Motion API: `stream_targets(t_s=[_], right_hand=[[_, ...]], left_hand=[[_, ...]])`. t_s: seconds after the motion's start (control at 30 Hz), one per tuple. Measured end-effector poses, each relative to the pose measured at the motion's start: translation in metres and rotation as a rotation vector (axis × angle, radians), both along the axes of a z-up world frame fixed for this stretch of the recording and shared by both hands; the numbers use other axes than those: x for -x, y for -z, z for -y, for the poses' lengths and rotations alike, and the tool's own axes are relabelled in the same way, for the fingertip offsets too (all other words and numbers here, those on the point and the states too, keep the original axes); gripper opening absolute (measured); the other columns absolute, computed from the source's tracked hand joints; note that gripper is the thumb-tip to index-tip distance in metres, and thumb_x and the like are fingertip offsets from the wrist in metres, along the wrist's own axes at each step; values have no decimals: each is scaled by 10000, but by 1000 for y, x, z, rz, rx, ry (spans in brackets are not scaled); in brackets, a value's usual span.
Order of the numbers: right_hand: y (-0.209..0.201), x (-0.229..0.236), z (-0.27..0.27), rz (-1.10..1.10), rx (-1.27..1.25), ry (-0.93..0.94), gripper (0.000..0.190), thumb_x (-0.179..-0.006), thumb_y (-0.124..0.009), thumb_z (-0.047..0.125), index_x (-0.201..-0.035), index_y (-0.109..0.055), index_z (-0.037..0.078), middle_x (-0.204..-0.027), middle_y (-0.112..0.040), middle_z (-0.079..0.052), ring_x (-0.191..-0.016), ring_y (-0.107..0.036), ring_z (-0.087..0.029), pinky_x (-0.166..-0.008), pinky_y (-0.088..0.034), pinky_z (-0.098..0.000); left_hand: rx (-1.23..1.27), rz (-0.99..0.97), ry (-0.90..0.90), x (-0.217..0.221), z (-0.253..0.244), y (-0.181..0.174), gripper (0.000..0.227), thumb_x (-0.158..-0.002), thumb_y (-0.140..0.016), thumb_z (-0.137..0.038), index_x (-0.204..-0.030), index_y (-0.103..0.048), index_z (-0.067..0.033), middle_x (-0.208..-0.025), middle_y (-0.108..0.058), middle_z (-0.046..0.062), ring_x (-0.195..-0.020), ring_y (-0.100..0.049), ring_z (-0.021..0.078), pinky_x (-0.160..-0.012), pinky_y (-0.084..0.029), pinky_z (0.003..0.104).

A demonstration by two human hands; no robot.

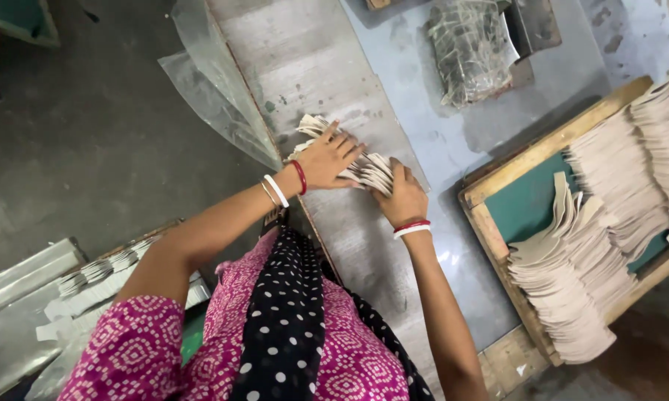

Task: The person picks up stacks of light-colored, irregularly shaped wooden parts from a table and places them into a wooden tray. They repeatedly gather the parts, align them, and transfer them to the tray, occasionally adjusting the pile.

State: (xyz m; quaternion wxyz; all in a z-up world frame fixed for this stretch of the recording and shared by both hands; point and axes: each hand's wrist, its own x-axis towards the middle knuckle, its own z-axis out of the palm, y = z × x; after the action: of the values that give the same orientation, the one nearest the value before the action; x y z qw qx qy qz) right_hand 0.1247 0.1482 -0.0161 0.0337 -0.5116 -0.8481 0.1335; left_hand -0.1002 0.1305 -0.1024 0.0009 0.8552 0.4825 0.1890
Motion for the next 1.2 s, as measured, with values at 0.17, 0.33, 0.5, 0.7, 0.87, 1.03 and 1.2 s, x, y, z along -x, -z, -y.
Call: stream_targets(t_s=[0.17, 0.33, 0.5, 0.7, 0.87, 1.03, 1.2], right_hand=[[-6, -1, -6, 51, 112, 79, 936, -718, -863, 447, -1461, -432, 76, -1150, -699, -236, -991, -691, -433, -831, -554, -518], [5, -4, -10, 87, 181, 88, 1061, -739, -804, 524, -1568, -318, 74, -1088, -720, -262, -956, -690, -463, -820, -556, -537], [21, -5, -2, -39, 114, 137, 619, -826, -741, 405, -1352, -563, 133, -1163, -712, -240, -1043, -666, -472, -873, -537, -551], [43, -12, -6, -20, 35, 98, 678, -792, -741, 424, -1381, -528, 165, -1210, -698, -200, -1048, -661, -469, -855, -524, -564], [33, -9, -12, -13, 94, 111, 708, -778, -766, 486, -1368, -532, 171, -1209, -701, -196, -1062, -657, -470, -853, -528, -554], [30, -18, -3, -122, 110, 85, 668, -809, -751, 430, -1372, -540, 138, -1199, -703, -212, -1059, -663, -466, -844, -537, -538], [-5, 18, -2, 277, -136, 43, 824, -621, -854, 562, -1236, -557, 102, -1145, -706, -188, -1022, -678, -413, -841, -524, -554]], left_hand=[[91, 84, -31, -14, 5, 10, 762, -905, -637, -580, -1403, -533, -12, -1338, -593, 169, -1305, -533, 345, -1196, -232, 600], [-37, 159, -113, -23, 6, -2, 628, -771, -724, -400, -1246, -617, -4, -1295, -621, 177, -1244, -559, 336, -1079, -343, 611], [-181, 236, -123, -32, 31, 21, 170, -810, -673, -217, -928, -687, -96, -1142, -650, 110, -1051, -609, 282, -811, -479, 441], [-211, 158, -247, -42, 49, 35, 155, -853, -660, -249, -957, -690, -138, -1082, -632, 29, -1049, -599, 220, -872, -481, 392], [-61, 72, -243, -66, 52, 45, 210, -883, -635, -262, -1009, -710, -112, -1069, -655, 57, -1049, -603, 244, -890, -487, 406], [-1, 97, -213, -73, 66, 19, 246, -895, -616, -273, -1016, -715, -83, -1053, -661, 101, -1043, -607, 276, -875, -492, 419], [-89, 122, -244, -62, 50, 38, 169, -813, -621, -193, -936, -685, -96, -1071, -657, 59, -1078, -628, 237, -895, -510, 380]])
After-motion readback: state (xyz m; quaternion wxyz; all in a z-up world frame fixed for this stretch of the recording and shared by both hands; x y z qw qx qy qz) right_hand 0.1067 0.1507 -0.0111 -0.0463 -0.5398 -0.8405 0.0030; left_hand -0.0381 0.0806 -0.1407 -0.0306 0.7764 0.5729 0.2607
